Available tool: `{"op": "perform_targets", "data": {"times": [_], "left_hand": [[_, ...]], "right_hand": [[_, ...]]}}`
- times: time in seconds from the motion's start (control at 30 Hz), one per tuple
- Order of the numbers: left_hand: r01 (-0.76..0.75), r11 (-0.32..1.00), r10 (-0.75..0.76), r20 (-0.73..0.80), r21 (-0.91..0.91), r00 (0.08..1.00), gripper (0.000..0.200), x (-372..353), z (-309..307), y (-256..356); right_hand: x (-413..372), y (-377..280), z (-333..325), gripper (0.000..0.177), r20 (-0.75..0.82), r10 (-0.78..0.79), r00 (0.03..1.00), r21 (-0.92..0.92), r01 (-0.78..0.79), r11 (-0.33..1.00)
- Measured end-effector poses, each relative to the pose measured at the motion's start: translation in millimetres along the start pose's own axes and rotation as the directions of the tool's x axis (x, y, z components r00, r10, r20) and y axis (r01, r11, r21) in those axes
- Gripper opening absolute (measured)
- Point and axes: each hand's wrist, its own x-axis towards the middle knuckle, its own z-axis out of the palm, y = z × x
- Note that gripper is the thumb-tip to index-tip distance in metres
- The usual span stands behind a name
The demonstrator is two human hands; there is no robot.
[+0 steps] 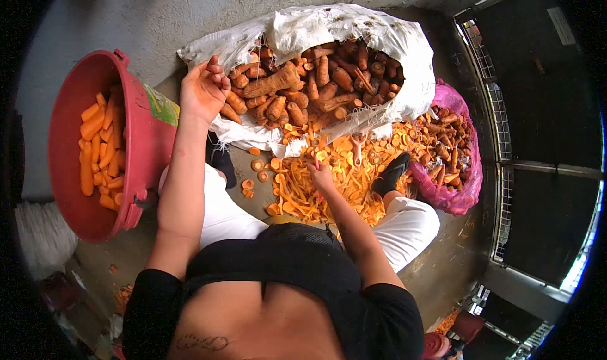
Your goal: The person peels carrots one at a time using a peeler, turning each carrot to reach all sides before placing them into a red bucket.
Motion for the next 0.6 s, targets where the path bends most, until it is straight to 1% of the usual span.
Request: {"op": "perform_targets", "data": {"times": [0.03,0.07,0.13,0.2,0.23,0.27,0.33,0.4,0.43,0.47,0.53,0.57,0.6], "left_hand": [[-0.006,1.0,0.006,-0.025,0.011,1.0,0.021,3,1,0],[-0.012,1.0,0.013,-0.053,0.024,0.999,0.021,6,1,0],[0.001,0.999,0.001,-0.049,0.048,0.999,0.021,10,2,-1],[0.016,0.997,-0.014,-0.032,0.069,0.999,0.022,14,2,-4],[0.025,0.997,-0.024,-0.018,0.079,1.0,0.022,15,1,-6],[0.037,0.995,-0.036,-0.004,0.092,0.999,0.022,15,2,-9],[0.064,0.991,-0.06,-0.033,0.114,0.998,0.021,16,5,-13],[0.09,0.986,-0.083,-0.061,0.137,0.995,0.021,18,9,-15],[0.094,0.982,-0.081,-0.087,0.164,0.993,0.02,21,9,-15],[0.099,0.98,-0.085,-0.09,0.172,0.992,0.02,22,9,-16],[0.105,0.977,-0.088,-0.098,0.185,0.991,0.021,24,9,-16],[0.113,0.975,-0.094,-0.105,0.19,0.99,0.021,24,9,-16],[0.119,0.974,-0.099,-0.112,0.195,0.989,0.022,23,9,-16]], "right_hand": [[1,-17,-1,0.022,-0.007,0.007,1.0,-0.11,-0.008,0.994],[25,-10,2,0.027,-0.015,-0.061,0.998,-0.135,0.059,0.989],[89,23,10,0.037,-0.023,-0.2,0.979,-0.179,0.193,0.965],[115,-13,3,0.038,-0.031,-0.282,0.959,-0.325,0.257,0.91],[124,-34,4,0.034,-0.106,-0.307,0.946,-0.318,0.261,0.911],[156,-34,6,0.036,-0.15,-0.42,0.895,-0.367,0.345,0.864],[177,-67,12,0.03,-0.239,-0.403,0.883,-0.286,0.333,0.898],[194,-93,16,0.042,-0.21,-0.422,0.882,-0.32,0.346,0.882],[200,-104,19,0.054,-0.194,-0.421,0.886,-0.297,0.357,0.886],[213,-106,24,0.061,-0.18,-0.438,0.881,-0.344,0.361,0.867],[225,-115,30,0.05,-0.13,-0.366,0.921,-0.418,0.284,0.863],[241,-104,35,0.048,-0.12,-0.409,0.905,-0.443,0.32,0.838],[246,-106,39,0.052,-0.122,-0.368,0.922,-0.435,0.284,0.854]]}}
